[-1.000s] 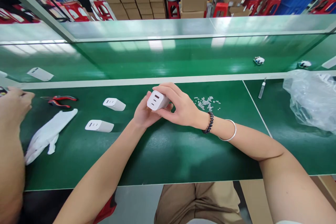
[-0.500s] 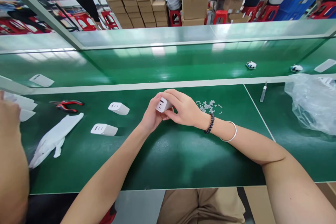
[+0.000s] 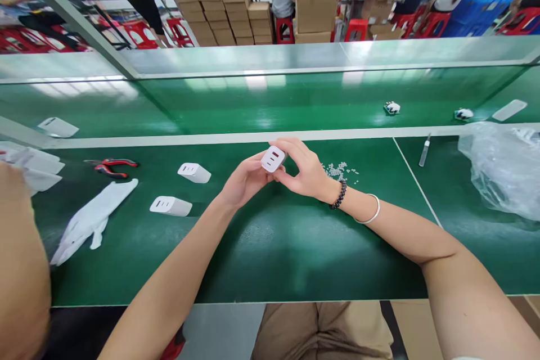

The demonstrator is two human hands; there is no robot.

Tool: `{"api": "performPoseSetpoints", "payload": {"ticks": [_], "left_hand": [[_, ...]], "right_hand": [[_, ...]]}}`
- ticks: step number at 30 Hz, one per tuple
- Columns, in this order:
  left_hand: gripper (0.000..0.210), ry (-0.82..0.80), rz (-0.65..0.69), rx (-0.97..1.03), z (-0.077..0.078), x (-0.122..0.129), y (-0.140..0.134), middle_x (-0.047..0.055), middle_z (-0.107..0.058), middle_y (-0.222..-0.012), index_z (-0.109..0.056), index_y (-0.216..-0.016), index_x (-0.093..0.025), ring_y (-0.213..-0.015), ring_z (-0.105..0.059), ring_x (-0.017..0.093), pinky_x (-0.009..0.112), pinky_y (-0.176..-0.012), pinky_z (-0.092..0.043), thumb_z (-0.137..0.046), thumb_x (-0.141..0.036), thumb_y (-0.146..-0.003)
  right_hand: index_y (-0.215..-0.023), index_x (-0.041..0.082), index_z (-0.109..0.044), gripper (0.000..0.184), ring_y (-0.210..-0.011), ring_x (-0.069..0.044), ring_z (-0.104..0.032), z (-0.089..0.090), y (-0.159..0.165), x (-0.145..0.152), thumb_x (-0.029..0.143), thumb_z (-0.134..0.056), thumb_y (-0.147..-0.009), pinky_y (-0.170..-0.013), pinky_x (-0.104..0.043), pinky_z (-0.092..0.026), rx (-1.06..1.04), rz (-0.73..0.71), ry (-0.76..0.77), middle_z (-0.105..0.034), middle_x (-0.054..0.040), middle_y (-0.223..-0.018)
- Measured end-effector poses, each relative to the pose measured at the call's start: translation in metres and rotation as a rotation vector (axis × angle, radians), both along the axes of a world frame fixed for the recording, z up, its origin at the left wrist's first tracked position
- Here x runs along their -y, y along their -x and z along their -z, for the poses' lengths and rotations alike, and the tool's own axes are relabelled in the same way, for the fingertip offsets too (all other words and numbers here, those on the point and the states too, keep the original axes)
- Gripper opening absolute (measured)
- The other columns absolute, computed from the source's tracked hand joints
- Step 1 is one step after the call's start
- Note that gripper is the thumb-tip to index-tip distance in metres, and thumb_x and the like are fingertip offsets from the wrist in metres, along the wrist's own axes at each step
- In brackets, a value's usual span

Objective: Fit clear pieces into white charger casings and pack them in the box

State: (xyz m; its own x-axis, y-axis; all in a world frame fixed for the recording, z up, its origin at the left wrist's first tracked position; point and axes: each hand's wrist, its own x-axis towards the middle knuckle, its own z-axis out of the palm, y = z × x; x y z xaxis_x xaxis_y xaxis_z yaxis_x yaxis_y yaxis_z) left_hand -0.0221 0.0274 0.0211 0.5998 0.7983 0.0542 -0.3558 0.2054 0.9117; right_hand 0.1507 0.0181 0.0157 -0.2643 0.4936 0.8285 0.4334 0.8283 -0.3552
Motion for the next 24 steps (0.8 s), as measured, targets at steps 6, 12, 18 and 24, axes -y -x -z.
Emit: {"api": "performPoseSetpoints", "payload": {"ticks": [6,12,18,24], "left_hand": [[0.032,-0.211,-0.570,-0.246,0.011,-0.003,-0.002,-0.001,-0.054,-0.062,-0.056,-0.066,-0.016,-0.059,-0.049,0.009,0.023,-0.061,-0.041,-0.057,-0.040,-0.087],[0.018,-0.184,-0.586,-0.436,0.041,-0.023,0.000,-0.005,-0.041,-0.058,-0.052,-0.078,-0.019,-0.049,-0.041,0.008,0.021,-0.050,-0.034,-0.044,-0.028,-0.092],[0.012,-0.240,-0.440,-0.502,0.055,-0.047,0.004,-0.004,-0.048,-0.060,-0.059,-0.085,-0.016,-0.047,-0.044,0.007,0.020,-0.047,-0.033,-0.047,-0.018,-0.083],[0.013,-0.309,-0.400,-0.553,0.060,-0.052,0.010,-0.004,-0.051,-0.064,-0.059,-0.086,-0.017,-0.049,-0.047,0.007,0.021,-0.049,-0.036,-0.048,-0.019,-0.081]], "right_hand": [[-0.124,0.023,-0.055,0.041,-0.107,-0.028,-0.064,-0.001,-0.003,-0.005,0.027,-0.068,-0.086,-0.091,-0.048,-0.055,-0.021,0.014,-0.014,-0.067,-0.0114,-0.115],[-0.139,0.020,-0.040,0.058,-0.087,-0.024,-0.066,0.000,-0.015,-0.019,0.037,-0.065,-0.089,-0.075,-0.039,-0.055,0.056,0.074,0.296,-0.068,-0.0111,-0.111],[-0.112,0.019,-0.052,0.048,-0.081,-0.021,-0.061,-0.030,-0.044,-0.041,0.046,-0.074,-0.079,-0.060,-0.030,-0.047,0.067,0.194,0.368,-0.064,-0.0087,-0.103],[-0.114,0.020,-0.048,0.046,-0.097,-0.025,-0.057,-0.045,-0.027,-0.039,0.041,-0.072,-0.081,-0.074,-0.037,-0.050,0.141,0.103,0.173,-0.057,-0.0109,-0.111]]}}
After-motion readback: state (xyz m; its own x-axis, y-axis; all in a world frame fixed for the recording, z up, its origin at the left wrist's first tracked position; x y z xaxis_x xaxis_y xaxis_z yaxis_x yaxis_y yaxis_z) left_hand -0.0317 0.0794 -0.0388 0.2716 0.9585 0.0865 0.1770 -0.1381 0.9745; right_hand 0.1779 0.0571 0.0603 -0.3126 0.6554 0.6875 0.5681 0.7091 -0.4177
